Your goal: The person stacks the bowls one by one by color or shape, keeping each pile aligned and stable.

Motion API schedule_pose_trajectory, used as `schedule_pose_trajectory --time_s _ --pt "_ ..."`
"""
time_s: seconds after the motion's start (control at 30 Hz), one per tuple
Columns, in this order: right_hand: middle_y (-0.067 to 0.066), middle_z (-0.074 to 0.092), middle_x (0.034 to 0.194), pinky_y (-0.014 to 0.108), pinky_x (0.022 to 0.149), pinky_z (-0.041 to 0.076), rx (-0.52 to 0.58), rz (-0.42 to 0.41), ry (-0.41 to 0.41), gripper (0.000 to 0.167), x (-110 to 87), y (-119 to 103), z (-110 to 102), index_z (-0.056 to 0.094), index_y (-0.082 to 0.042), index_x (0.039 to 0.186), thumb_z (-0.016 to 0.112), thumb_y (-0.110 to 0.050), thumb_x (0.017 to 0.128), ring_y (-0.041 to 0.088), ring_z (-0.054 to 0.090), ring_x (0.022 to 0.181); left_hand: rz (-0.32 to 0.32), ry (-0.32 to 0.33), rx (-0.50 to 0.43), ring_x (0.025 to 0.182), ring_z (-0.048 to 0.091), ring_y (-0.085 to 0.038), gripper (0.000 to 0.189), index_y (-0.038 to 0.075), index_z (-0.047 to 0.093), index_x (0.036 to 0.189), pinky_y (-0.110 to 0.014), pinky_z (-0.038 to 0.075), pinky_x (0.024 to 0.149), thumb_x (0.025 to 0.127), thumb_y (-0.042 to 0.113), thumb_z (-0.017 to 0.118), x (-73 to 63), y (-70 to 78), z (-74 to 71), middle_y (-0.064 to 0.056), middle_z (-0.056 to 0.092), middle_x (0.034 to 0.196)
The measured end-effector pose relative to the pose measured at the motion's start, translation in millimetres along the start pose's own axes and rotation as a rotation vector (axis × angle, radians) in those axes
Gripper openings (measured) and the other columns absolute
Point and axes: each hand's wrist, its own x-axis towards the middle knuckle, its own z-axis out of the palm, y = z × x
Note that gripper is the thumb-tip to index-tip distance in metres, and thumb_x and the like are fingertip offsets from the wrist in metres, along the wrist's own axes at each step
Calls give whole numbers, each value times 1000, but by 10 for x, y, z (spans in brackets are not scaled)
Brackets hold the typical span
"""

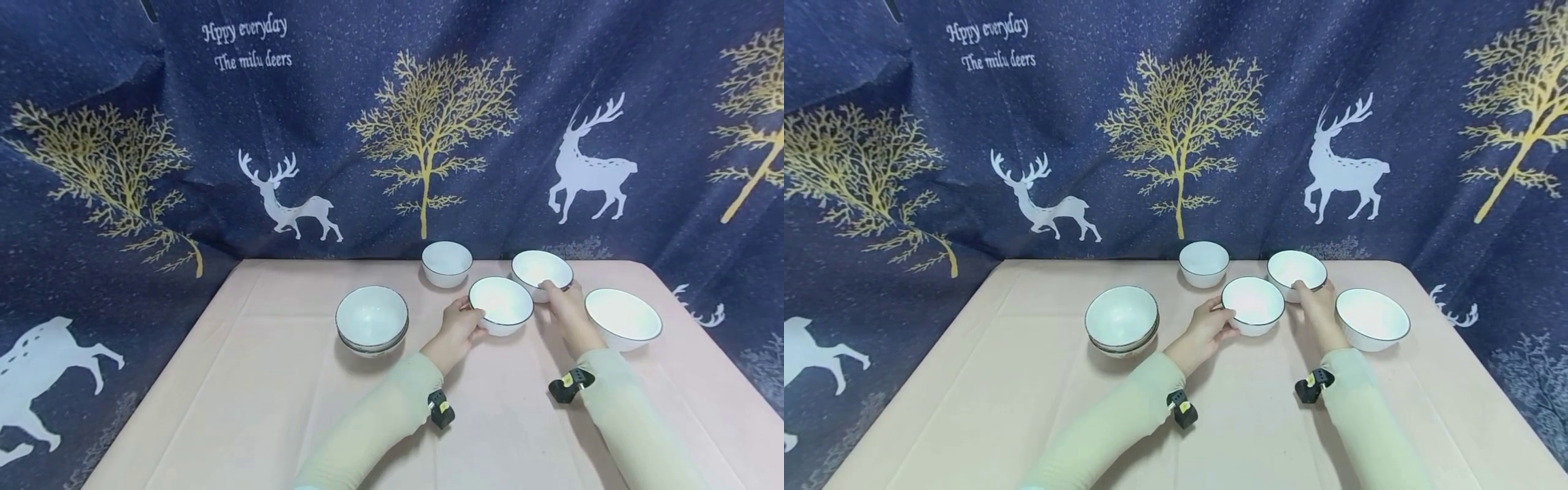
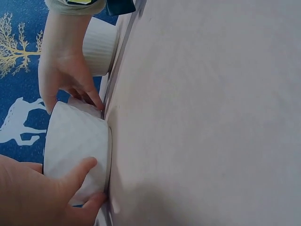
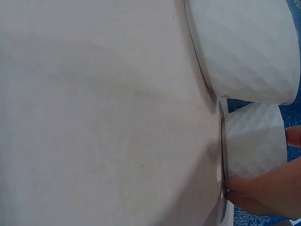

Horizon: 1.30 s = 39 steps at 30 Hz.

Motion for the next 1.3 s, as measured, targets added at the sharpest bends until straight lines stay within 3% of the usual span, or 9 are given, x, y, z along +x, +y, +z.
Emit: schedule_pose_trajectory --time_s 0.3,0.47,0.67,0.9,1.03,1.3 --pt "18 -4 160 54 117 17 -6 -29 9 87 451 389 13 -12 -13 154 42 -49 96 37 6 146 19 6 14 120 53 -37 58 -6 35 143 -30 58 84 87 -6 53 -4 -12 5 -20 47 130" --pt "16 -3 161 53 117 16 -25 -55 28 88 545 500 21 -12 -16 154 43 -52 95 36 6 146 2 16 -6 117 55 -37 58 -5 39 141 -30 58 83 85 -9 53 -37 -13 3 -19 49 124" --pt "15 -3 161 58 116 14 -73 -101 24 86 491 502 27 -13 -18 154 40 -52 96 36 4 146 -14 32 -25 119 53 -39 61 -3 38 143 -33 58 85 84 -10 52 -71 -9 -20 -19 48 126" --pt "18 -3 160 57 116 11 -59 -73 10 85 89 117 25 -13 -14 153 41 -44 96 38 1 146 -15 39 -9 116 56 -37 60 0 40 142 -31 59 81 84 -9 53 -121 24 -71 -18 51 125" --pt "20 -6 159 57 117 9 -44 -53 4 86 -48 4 20 -16 -12 152 42 -43 96 38 -2 145 -5 37 -8 117 55 -38 60 0 40 143 -30 59 81 85 -8 53 -128 9 -113 -22 50 131" --pt "15 -7 160 61 114 7 -74 -85 8 89 73 146 8 -17 -18 153 42 -51 94 36 -5 145 -1 25 13 120 54 -37 59 1 39 144 -25 59 79 88 -6 53 -186 29 -200 -22 47 134"
